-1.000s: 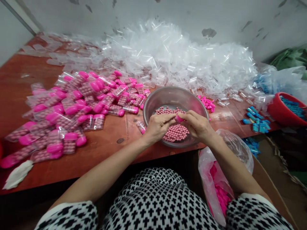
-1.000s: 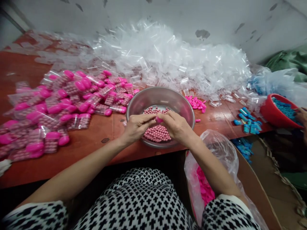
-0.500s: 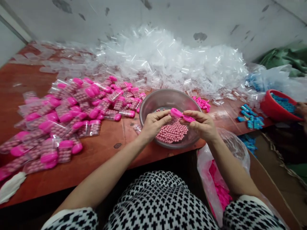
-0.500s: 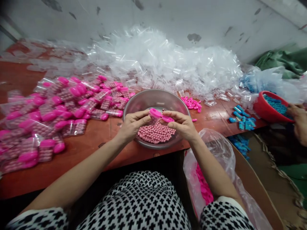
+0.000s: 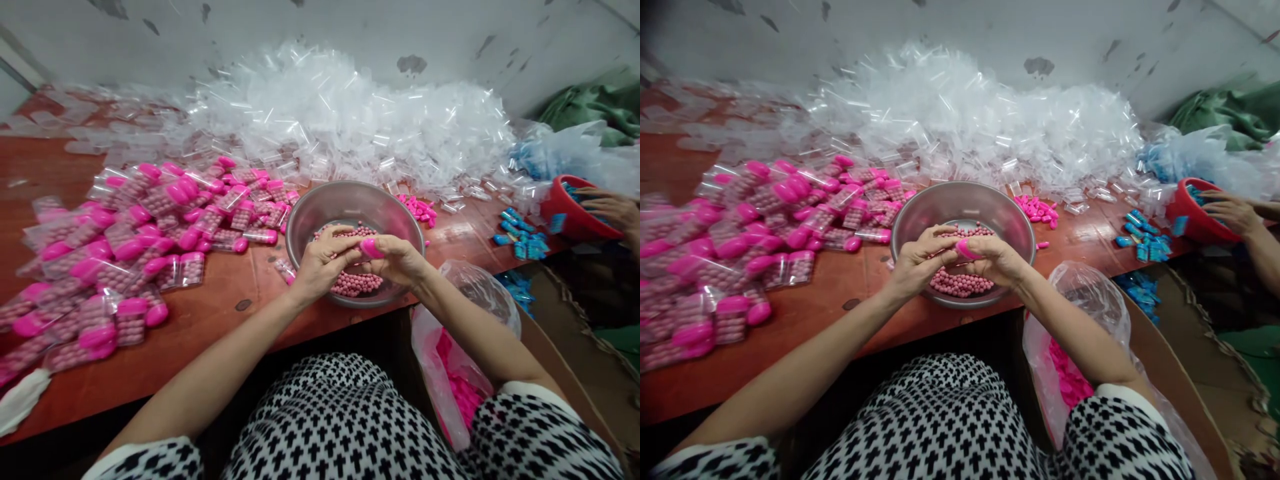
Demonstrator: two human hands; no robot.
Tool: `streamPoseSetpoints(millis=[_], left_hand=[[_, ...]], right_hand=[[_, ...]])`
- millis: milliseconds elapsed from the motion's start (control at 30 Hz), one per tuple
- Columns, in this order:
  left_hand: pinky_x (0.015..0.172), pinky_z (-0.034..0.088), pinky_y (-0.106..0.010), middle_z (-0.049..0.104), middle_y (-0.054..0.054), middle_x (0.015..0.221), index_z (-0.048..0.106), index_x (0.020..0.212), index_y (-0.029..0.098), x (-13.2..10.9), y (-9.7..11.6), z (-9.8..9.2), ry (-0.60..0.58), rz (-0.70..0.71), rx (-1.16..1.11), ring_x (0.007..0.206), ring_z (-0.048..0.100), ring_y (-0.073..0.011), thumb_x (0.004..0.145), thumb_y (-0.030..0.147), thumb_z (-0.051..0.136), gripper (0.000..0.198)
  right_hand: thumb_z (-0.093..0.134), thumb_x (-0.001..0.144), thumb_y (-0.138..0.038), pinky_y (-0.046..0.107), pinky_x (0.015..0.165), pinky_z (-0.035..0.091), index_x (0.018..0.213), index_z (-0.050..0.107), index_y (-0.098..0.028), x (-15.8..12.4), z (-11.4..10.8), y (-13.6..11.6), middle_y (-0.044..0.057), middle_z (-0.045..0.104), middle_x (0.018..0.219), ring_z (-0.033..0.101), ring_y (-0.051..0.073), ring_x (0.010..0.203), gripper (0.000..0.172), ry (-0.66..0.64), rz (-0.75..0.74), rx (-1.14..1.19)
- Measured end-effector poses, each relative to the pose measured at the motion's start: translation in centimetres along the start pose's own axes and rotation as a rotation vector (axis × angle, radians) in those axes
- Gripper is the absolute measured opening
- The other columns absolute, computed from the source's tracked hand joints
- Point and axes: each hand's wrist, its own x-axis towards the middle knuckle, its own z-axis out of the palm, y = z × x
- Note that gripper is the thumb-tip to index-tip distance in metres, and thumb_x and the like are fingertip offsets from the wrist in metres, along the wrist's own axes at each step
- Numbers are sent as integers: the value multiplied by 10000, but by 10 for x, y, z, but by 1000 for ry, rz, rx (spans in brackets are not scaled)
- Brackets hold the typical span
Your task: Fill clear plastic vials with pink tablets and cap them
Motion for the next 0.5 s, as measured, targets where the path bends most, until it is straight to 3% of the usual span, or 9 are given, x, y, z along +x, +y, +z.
streamPoseSetpoints(millis=[167,300,400,500], left_hand=[[1111,392,-486,759,-42,1022,778,1023,270,-1,1,0,10,44,93,1107,632,-227,878,274,651,193],[1061,472,-452,748,-64,1097,771,1030,237,2,7,-9,45,-23,123,1129,641,-242,866,324,658,217],[1054,502,-444,734,-40,1163,753,1072,232,12,15,-33,136,-123,155,1129,658,-249,865,364,661,262],[1107,465,-519,727,0,1191,723,1141,258,24,17,-74,388,-172,268,1168,648,-286,868,401,661,314]], right_hand=[[832,600,-406,429,843,595,797,728,-159,6,9,7,35,726,748,688,206,768,333,87,-25,32],[792,649,-585,420,834,594,894,711,-164,7,16,3,73,741,873,690,217,875,494,51,12,-3],[769,629,-685,388,816,598,1032,687,-188,8,7,-16,104,718,1085,675,223,990,646,-6,-53,-114],[768,686,-617,357,818,594,1090,672,-208,15,-36,-47,95,696,1167,677,209,1002,583,120,-255,-315]])
